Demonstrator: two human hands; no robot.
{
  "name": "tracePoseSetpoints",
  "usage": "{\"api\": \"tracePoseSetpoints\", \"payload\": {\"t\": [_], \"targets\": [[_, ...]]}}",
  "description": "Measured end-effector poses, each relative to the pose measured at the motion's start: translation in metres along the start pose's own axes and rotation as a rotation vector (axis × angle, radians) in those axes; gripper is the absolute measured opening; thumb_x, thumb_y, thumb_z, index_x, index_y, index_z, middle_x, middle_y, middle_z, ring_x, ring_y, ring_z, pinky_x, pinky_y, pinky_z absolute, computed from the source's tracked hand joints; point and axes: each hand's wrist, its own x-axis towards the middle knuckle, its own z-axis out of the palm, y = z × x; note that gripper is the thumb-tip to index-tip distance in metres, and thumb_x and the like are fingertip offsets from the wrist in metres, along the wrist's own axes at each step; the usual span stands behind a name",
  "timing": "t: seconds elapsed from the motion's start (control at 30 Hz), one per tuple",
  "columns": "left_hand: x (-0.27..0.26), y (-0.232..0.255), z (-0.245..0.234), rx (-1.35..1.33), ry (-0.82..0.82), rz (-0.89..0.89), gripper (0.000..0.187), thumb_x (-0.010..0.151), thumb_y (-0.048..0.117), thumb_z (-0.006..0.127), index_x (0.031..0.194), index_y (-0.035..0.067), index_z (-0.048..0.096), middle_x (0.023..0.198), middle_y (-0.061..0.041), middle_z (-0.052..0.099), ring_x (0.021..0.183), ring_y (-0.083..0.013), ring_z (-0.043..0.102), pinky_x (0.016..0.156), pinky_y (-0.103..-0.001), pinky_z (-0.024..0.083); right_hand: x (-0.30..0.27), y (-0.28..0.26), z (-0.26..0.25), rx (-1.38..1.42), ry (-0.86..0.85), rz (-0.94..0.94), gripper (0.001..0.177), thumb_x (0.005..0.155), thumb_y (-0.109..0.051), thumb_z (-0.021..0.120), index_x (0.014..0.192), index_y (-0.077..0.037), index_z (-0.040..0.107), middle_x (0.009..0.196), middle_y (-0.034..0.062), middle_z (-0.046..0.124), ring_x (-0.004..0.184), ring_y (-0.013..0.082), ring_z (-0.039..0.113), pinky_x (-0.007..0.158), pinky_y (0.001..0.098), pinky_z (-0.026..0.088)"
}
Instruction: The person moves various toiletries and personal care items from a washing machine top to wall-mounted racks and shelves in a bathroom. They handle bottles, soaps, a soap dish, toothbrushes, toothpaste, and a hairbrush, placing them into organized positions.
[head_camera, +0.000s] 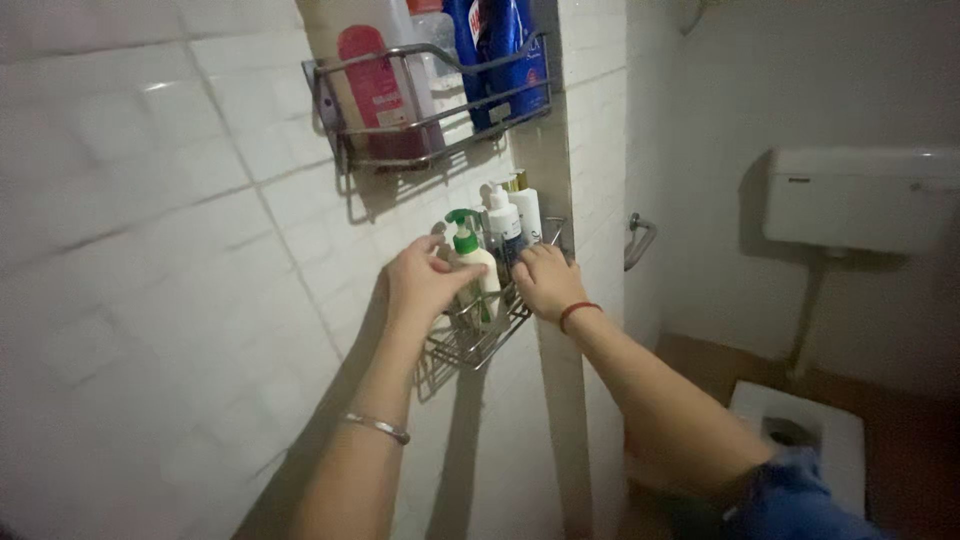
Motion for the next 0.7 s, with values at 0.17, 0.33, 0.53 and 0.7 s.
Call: {"api": "tracePoseSetpoints", "payload": {"t": [0.17,0.33,0.53,0.7], "targets": [[-0.031,0.020,-0.059,0.149,0.168,0.207,0.056,0.072,0.032,0.087,0.119,0.006,0.072,0.111,-0.016,0.075,0.098,-0.0290,0.072,0.089,-0.044,0.055,-0.006,0.002,-0.029,0.182,-0.200,0.020,0.042,0.099,-0.036,0.048,0.119,-0.003,0.065,0.131,0.0201,0.066,0.131,0.0361,0.058,0.117,0.0470,0.046],[-0.077,0.080,-0.125,0.231,0.332,0.490,0.057,0.078,0.025,0.082,0.129,0.004,0.067,0.136,-0.023,0.063,0.131,-0.0366,0.057,0.112,-0.046,0.044,-0.038,-0.044,-0.112,0.086,0.285,0.004,0.099,0.093,-0.042,0.067,0.162,0.000,0.011,0.169,0.0287,0.009,0.156,0.0465,0.006,0.125,0.0535,0.010],[-0.166,0.154,-0.175,0.409,0.455,0.603,0.081,0.082,0.027,0.084,0.153,0.006,0.051,0.167,-0.028,0.020,0.156,-0.0495,0.017,0.124,-0.055,0.029,-0.111,-0.123,-0.227,0.099,0.564,-0.210,0.106,0.096,-0.039,0.069,0.168,-0.003,0.001,0.176,0.0270,0.002,0.163,0.0498,-0.001,0.132,0.0611,0.004],[-0.255,0.192,-0.202,0.582,0.414,0.472,0.097,0.080,0.036,0.087,0.161,0.009,0.040,0.168,-0.028,0.004,0.155,-0.0500,0.003,0.123,-0.068,0.014,-0.187,-0.174,-0.269,0.284,0.496,-0.329,0.105,0.097,-0.038,0.067,0.169,-0.005,-0.002,0.179,0.0241,-0.001,0.166,0.0456,-0.005,0.136,0.0603,0.002]]}}
